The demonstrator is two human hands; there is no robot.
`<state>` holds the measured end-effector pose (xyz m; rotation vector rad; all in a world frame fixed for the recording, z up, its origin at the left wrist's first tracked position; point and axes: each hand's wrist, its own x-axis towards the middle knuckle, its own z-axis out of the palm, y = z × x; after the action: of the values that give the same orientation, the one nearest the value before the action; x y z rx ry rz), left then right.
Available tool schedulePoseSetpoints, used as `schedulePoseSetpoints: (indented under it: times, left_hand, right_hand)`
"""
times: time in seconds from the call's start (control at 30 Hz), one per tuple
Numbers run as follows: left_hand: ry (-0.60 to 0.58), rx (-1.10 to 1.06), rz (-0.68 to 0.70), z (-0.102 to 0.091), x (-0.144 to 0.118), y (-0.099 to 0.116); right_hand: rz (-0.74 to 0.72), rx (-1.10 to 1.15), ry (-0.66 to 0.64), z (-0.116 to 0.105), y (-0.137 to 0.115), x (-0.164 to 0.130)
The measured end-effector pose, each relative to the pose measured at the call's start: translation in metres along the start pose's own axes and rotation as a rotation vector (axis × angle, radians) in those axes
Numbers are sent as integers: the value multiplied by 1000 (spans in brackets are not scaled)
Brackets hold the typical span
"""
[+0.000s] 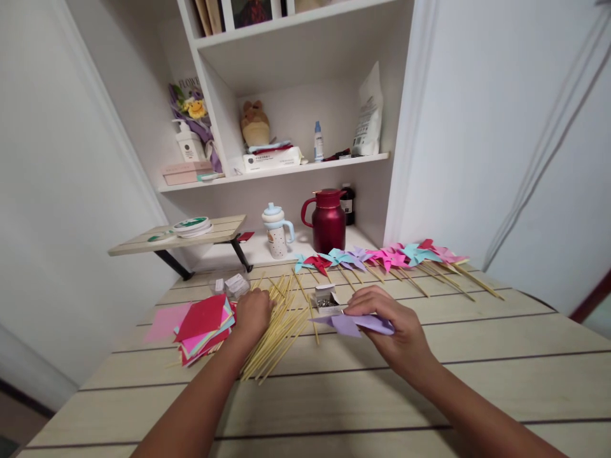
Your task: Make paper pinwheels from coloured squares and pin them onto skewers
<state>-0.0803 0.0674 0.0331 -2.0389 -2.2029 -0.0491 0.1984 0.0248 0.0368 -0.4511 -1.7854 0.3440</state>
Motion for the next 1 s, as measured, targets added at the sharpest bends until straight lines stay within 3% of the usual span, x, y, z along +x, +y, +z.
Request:
schedulePoseSetpoints:
  times: [0.13,0.4,0.73,1.0]
  left_hand:
    - [-28,-78,24,-13,0,-16]
    - [60,-122,163,-46,-29,-35]
    - [45,-22,101,-21,-48,-37]
    - [41,57,55,-11,-51,-22]
  right_hand:
    - [-12,-7,19,0,-2,2]
    - [-4,-11,7,-1,0,1]
    - [12,-29,16,-2,-1,1]
    - [34,-31,25,-3,-3,1]
